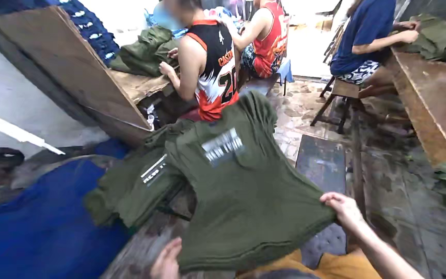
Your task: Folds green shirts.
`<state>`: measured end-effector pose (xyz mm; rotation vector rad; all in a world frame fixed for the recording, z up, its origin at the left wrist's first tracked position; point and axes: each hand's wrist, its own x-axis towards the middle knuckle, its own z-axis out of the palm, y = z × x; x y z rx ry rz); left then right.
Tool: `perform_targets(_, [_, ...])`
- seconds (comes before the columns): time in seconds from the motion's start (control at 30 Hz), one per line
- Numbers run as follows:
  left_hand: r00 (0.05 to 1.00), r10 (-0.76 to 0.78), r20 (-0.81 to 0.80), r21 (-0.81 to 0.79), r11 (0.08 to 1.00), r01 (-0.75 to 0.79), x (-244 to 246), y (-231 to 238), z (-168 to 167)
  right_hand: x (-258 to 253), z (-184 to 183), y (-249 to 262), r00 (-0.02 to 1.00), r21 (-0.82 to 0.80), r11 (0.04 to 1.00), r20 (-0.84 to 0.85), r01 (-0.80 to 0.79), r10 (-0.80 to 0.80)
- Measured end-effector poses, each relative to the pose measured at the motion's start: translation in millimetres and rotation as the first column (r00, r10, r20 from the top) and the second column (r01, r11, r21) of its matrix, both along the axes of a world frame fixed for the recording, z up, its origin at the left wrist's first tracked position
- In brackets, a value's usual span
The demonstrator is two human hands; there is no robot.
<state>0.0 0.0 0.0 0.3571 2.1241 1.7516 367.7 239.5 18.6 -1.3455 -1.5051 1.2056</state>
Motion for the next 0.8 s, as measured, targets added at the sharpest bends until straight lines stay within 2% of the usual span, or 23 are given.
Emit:
perform_targets(0.1, [0.988,0.043,-0.147,0.174,0.985,-0.017,-17.1,10.3,97.1,-7.0,61.1,32.7,0.969,0.143,0.984,-0.237,0.106,-0.070])
perform_targets(0.13, [0.983,0.054,-0.178,0.231,0.973,-0.011,-21.5,21.7,114.0,-13.3,71.0,47.2,0.936,0.135,0.980,-0.338,0.149,-0.096])
perform_targets(0.2, [0.971,0.068,-0.229,0.290,0.957,0.002,-30.2,45.7,115.8,-30.3,71.0,73.2,0.896,0.121,0.976,-0.430,0.181,-0.112])
perform_targets(0.27, [0.966,0.067,-0.249,0.295,0.955,0.010,-39.9,63.2,111.1,-49.1,65.6,101.2,0.902,0.122,0.982,-0.423,0.145,-0.081])
perform_targets(0.33, [0.966,0.048,-0.254,0.278,0.960,0.026,-63.6,73.9,119.4,-67.7,76.7,136.5,0.926,0.130,0.989,-0.378,0.073,-0.019])
perform_targets(0.4, [0.953,0.013,-0.304,0.272,0.959,0.074,-105.4,83.6,146.5,-92.6,117.3,173.3,0.936,0.141,0.990,-0.352,0.027,0.024])
perform_targets(0.5, [0.891,-0.084,-0.446,0.356,0.897,0.262,-169.6,84.4,213.5,-130.1,216.7,202.5,0.860,0.232,0.972,-0.503,0.039,0.086])
perform_targets(0.53, [0.916,-0.050,-0.399,0.426,0.874,0.234,-164.5,83.6,231.5,-135.4,243.5,203.1,0.820,0.306,0.952,-0.550,0.025,0.155])
perform_targets(0.57, [0.965,0.059,-0.257,0.492,0.867,0.078,-140.8,88.0,237.0,-135.2,255.6,197.2,0.812,0.391,0.920,-0.536,-0.006,0.233])
perform_targets(0.6, [0.980,0.157,-0.126,0.498,0.864,-0.074,-110.5,94.4,220.7,-130.8,241.7,184.5,0.852,0.451,0.892,-0.450,-0.040,0.265])
perform_targets(0.63, [0.979,0.068,-0.191,0.387,0.922,0.011,-92.0,89.5,170.7,-123.8,198.5,164.3,0.917,0.459,0.885,-0.314,-0.080,0.246])
perform_targets(0.67, [0.974,0.022,-0.226,0.254,0.966,0.037,-68.5,92.6,109.2,-115.2,133.4,140.8,0.961,0.404,0.906,-0.179,-0.125,0.212])
perform_targets(0.7, [0.985,-0.002,-0.170,0.117,0.993,0.022,-42.5,90.8,45.8,-102.6,58.6,118.8,0.979,0.289,0.945,-0.085,-0.155,0.186])
perform_targets(0.73, [0.999,0.020,-0.041,-0.003,1.000,-0.020,-19.9,72.3,-7.1,-79.8,-6.2,90.0,0.989,0.084,0.986,-0.023,-0.143,0.146])
perform_targets(0.77, [0.995,0.038,0.095,-0.085,0.996,-0.030,-9.5,42.7,-37.1,-54.5,-45.3,65.2,0.995,-0.117,0.989,0.027,-0.094,0.098])
perform_targets(0.8, [0.983,0.048,0.176,-0.101,0.994,-0.031,-11.3,24.3,-38.1,-37.0,-52.0,59.6,0.998,-0.218,0.975,0.044,-0.033,0.044])
